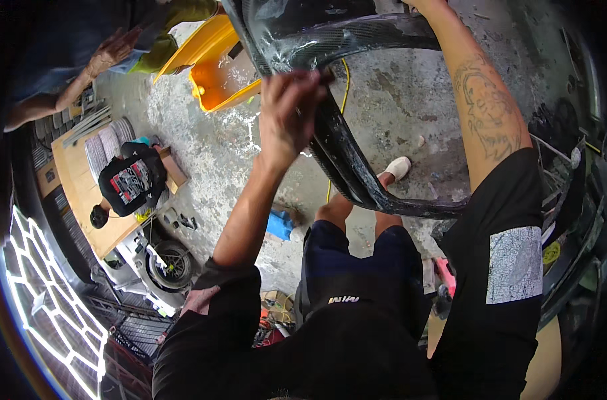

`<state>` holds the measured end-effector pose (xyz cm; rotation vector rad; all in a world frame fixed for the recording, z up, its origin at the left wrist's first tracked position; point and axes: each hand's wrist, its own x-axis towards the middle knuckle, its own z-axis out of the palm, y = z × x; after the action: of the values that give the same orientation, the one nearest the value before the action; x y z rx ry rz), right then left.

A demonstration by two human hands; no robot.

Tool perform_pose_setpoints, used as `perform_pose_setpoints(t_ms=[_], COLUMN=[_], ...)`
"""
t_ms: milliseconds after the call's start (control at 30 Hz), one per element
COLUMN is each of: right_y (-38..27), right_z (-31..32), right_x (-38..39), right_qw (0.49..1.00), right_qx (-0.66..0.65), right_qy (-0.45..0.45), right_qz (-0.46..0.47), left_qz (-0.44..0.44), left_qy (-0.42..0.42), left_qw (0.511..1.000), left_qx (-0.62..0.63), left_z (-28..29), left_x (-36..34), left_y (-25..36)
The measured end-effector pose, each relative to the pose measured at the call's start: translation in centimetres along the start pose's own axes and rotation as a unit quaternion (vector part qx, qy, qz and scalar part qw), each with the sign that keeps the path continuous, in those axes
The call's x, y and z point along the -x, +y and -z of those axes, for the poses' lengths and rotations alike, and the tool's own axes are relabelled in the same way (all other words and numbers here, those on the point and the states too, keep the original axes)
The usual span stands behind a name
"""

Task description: The person sands a large, curved carbon fiber part using a sanding block. They repeatedly dip the sanding block into a yellow tub of water to wet it before continuing to sand the surface of the part.

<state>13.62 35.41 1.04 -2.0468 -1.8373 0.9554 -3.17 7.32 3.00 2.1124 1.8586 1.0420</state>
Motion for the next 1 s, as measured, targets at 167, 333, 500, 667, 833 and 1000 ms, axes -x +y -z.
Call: perform_pose_setpoints(t_ms=[167,333,500,667,833,1000], right_y=[1.5,3.3,5.1,3.9,10.9,9.0], right_z=[0.5,-1.0,-2.1,-3.6,2.3,3.5], right_x=[-0.6,-2.3,-4.5,-5.0,-10.2,5.4], right_qw=[1.0,0.997,0.995,0.995,0.978,0.931], right_qx=[-0.003,0.045,0.04,0.026,0.096,-0.069], right_qy=[-0.003,-0.028,0.013,-0.02,0.076,0.139], right_qz=[-0.009,0.048,0.091,0.09,0.166,0.329], left_qz=[0.057,0.09,0.114,0.277,0.384,0.456], left_qy=[0.038,0.072,-0.008,0.001,0.018,0.002], left_qw=[0.997,0.993,0.991,0.948,0.901,0.89], left_qx=[0.02,-0.008,0.074,0.155,0.202,0.014], left_z=[-2.1,-1.2,-1.0,3.2,4.6,10.5], left_x=[3.4,1.2,6.4,14.3,20.4,36.6], left_y=[3.1,2.3,6.2,9.8,9.5,5.8])
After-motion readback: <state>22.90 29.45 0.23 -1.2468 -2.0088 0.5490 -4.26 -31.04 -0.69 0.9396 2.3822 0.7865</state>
